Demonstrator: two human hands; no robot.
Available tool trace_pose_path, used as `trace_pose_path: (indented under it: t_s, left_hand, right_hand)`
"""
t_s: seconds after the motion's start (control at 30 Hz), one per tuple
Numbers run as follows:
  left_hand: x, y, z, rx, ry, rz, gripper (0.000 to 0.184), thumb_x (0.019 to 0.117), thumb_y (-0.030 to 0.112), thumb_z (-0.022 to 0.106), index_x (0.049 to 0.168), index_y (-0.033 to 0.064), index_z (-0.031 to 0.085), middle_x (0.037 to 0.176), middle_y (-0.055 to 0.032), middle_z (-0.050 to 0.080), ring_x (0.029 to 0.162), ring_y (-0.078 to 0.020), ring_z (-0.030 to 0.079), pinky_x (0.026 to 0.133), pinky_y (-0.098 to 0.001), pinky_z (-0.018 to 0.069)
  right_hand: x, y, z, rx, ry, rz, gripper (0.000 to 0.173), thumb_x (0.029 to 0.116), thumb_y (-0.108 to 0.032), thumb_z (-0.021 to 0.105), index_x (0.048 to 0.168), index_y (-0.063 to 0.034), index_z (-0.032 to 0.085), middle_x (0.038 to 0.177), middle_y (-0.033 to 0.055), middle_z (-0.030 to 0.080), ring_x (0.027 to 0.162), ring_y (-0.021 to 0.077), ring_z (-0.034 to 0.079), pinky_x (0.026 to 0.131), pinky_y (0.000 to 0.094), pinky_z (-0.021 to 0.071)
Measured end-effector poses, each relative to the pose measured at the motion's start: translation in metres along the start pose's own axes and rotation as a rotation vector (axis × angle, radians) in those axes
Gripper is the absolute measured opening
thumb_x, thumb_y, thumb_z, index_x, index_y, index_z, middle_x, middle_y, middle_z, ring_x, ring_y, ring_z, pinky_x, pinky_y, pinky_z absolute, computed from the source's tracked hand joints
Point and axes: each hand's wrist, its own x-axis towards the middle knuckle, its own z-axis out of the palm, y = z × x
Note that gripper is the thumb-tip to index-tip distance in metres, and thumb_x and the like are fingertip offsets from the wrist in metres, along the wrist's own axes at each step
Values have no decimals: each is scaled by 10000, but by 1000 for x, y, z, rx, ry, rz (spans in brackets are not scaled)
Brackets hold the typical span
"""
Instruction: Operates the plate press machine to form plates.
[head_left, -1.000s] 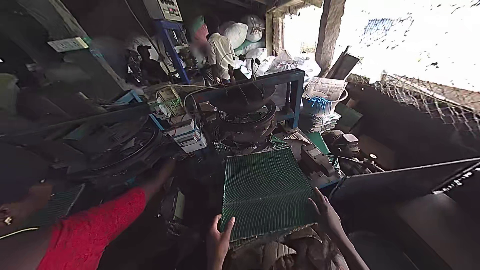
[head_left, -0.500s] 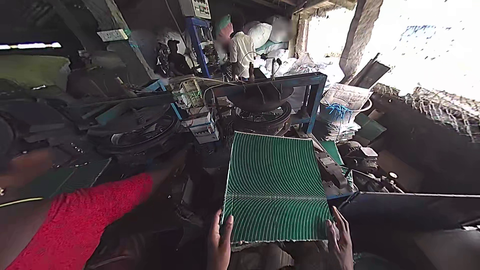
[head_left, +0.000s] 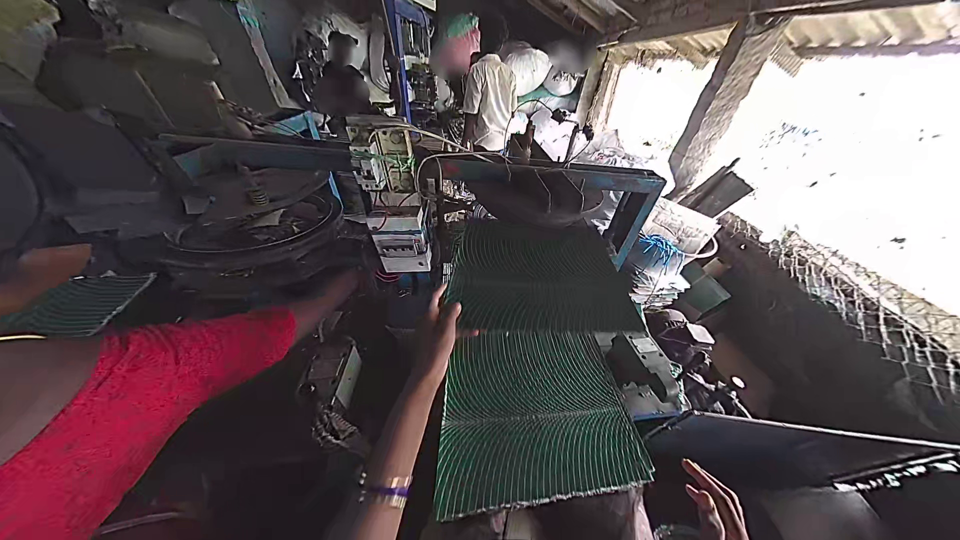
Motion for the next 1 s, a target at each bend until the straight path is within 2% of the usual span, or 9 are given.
trace_pose_path:
  t_s: [0.07,0.17,0.23,0.3,0.43,0.53,0.63,0.8,1.0]
  left_hand:
    - [63,-8,19,58,22,-16,526,1081,117,448,1584,81,297,1482,-280,439,1016,-365,681,791,-497,610]
    - [132,-13,36,233,40,-14,568,1065,250,519,1590,147,327,1435,-272,510,1064,-409,628,842,-556,540]
    - [139,-1,38,416,21,-30,618,1030,320,587,1582,149,369,1478,-252,499,1238,-459,558,958,-624,484]
    - [132,18,41,552,-17,-30,620,1017,349,621,1563,140,414,1461,-241,526,1286,-462,533,1018,-628,446]
    - [194,-23,40,497,-19,113,602,996,359,646,1525,129,472,1417,-261,551,1175,-464,598,915,-637,503]
    - [214,-37,30,431,-62,70,618,987,348,666,1541,171,455,1433,-239,541,1120,-429,614,868,-606,521]
    - [212,-19,27,456,-60,16,612,997,308,668,1544,146,448,1420,-259,541,1101,-422,604,864,-586,510]
    - [208,0,34,503,-49,-47,574,1024,230,637,1541,89,429,1421,-266,529,1094,-367,602,902,-521,496]
    - [217,5,41,530,-27,-64,507,1039,202,607,1505,68,458,1160,-194,584,718,-145,507,636,-288,449]
  right_hand:
    - [3,-7,4,-9,-36,18,465,1083,-306,422,1242,56,667,1282,176,631,1234,168,579,1024,319,512]
    - [8,-12,18,-50,-67,48,391,1054,-195,464,1227,96,658,1249,212,624,1166,143,597,970,257,523]
    - [10,-13,25,-82,-68,72,338,1017,-105,484,1203,115,662,1221,235,623,1123,143,620,920,229,548]
    - [15,-6,31,-115,-42,62,305,998,-49,500,1176,135,665,1189,262,636,1088,161,648,886,232,566]
    - [19,6,35,-110,5,60,279,988,-36,513,1160,110,679,1164,209,649,1049,116,652,844,213,574]
    - [26,10,30,-121,23,57,277,965,-28,529,1159,94,685,1154,199,655,1003,109,658,812,212,575]
    - [39,18,25,-108,40,10,289,955,-36,533,1169,100,671,1170,233,649,993,153,665,787,255,584]
    - [57,24,20,-135,151,-12,299,982,-100,513,1162,56,693,1152,197,656,952,98,656,754,194,563]
    - [64,18,17,-148,215,36,287,961,-107,531,1133,28,716,1139,162,667,956,82,665,747,174,562]
